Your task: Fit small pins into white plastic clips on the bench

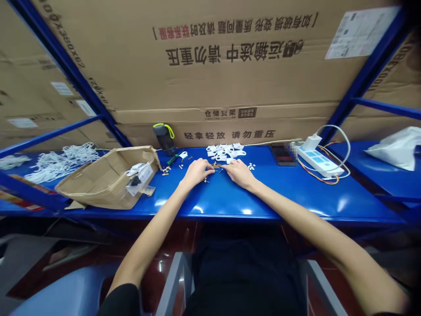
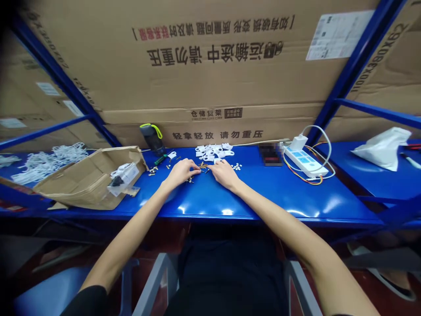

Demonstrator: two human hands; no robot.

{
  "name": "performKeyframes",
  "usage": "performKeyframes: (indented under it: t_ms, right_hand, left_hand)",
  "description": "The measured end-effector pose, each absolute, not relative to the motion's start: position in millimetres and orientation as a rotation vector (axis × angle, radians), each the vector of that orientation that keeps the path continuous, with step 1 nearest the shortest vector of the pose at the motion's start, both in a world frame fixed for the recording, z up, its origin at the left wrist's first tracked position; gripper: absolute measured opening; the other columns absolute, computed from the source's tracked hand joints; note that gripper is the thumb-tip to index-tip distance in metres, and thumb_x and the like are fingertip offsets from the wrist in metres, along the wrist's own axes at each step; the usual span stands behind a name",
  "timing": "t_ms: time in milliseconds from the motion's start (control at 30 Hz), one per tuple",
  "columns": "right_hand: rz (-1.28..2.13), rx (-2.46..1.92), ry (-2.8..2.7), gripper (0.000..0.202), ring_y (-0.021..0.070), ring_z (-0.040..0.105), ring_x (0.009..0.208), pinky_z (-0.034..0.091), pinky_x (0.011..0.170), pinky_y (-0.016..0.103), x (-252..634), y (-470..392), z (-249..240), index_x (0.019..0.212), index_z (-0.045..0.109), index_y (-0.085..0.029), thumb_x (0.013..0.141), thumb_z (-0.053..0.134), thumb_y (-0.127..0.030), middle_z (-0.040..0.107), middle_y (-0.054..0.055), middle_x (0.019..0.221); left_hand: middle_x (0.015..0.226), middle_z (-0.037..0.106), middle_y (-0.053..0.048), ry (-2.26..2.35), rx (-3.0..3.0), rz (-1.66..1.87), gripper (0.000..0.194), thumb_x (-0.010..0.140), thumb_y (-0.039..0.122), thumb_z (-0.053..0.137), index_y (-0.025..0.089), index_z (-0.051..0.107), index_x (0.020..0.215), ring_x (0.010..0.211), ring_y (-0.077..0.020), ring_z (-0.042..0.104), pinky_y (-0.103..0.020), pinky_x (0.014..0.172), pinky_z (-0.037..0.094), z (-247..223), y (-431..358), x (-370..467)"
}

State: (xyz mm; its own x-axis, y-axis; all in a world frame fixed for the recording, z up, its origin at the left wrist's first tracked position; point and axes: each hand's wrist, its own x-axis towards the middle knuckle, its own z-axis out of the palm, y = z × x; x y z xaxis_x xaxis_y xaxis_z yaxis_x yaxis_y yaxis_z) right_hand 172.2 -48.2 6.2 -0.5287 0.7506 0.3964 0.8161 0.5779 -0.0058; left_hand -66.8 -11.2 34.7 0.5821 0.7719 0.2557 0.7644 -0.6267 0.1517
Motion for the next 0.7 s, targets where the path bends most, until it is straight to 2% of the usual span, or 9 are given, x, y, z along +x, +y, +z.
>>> performKeyframes:
  t_ms: [100, 233, 367, 467, 567, 700]
  right_hand:
    - [-0.264, -1.272, -2.433, 0.038, 0.0296, 0.062, 0.109, 0.041, 0.092, 0.043, 184, -57, 4, 0.133, 0.071, -0.019, 0.107, 0.043, -0.016, 0.078, 0.014, 0.112]
    - [-0.225, -1.221, -2.381, 0.028, 0.0307, 0.060, 0.112, 0.042, 0.090, 0.046, 216, -65, -4, 0.113, 0.078, -0.023, 0.107, 0.051, -0.024, 0.075, 0.012, 0.128]
    - [-0.131, -1.328, -2.197, 0.024, 0.0300, 0.060, 0.108, 0.043, 0.086, 0.044, 239, -55, -11, 0.103, 0.081, -0.026, 0.104, 0.057, -0.029, 0.075, 0.009, 0.125]
    - [-0.149, -1.419, -2.085, 0.026, 0.0316, 0.059, 0.108, 0.044, 0.086, 0.045, 247, -48, -12, 0.099, 0.082, -0.025, 0.104, 0.057, -0.027, 0.076, 0.011, 0.120]
    - [-0.104, -1.370, -2.071, 0.026, 0.0316, 0.061, 0.108, 0.046, 0.090, 0.046, 243, -50, -9, 0.105, 0.081, -0.023, 0.105, 0.056, -0.028, 0.076, 0.012, 0.119]
    - [0.169, -1.035, -2.247, 0.028, 0.0274, 0.065, 0.111, 0.048, 0.099, 0.044, 222, -62, -4, 0.124, 0.075, -0.027, 0.104, 0.062, -0.041, 0.076, 0.008, 0.123]
  left_hand:
    - [0.108, 0.079, -0.008, 1.353, 2.772, 0.416, 0.025, 0.102, 0.037, 0.065, 0.024, 0.086, 0.105, 0.102, -0.0256, 0.068, -0.035, 0.088, 0.051, 35, -15, -64]
    - [0.109, 0.079, -0.007, 1.316, 2.760, 0.379, 0.022, 0.101, 0.037, 0.067, 0.024, 0.085, 0.103, 0.103, -0.0264, 0.068, -0.035, 0.088, 0.050, 37, -21, -60]
    - [0.104, 0.079, -0.008, 1.363, 2.768, 0.326, 0.021, 0.100, 0.035, 0.067, 0.024, 0.085, 0.098, 0.102, -0.0278, 0.068, -0.036, 0.086, 0.049, 41, -29, -56]
    - [0.104, 0.079, -0.007, 1.347, 2.773, 0.281, 0.019, 0.100, 0.034, 0.068, 0.024, 0.084, 0.097, 0.103, -0.0277, 0.068, -0.036, 0.088, 0.050, 42, -36, -54]
    - [0.109, 0.079, -0.005, 1.244, 2.773, 0.310, 0.017, 0.100, 0.034, 0.068, 0.024, 0.083, 0.100, 0.108, -0.0270, 0.067, -0.035, 0.091, 0.050, 38, -42, -47]
    - [0.113, 0.078, -0.004, 1.163, 2.676, 0.448, 0.019, 0.102, 0.035, 0.066, 0.024, 0.081, 0.103, 0.111, -0.0245, 0.068, -0.034, 0.096, 0.050, 28, -43, -27]
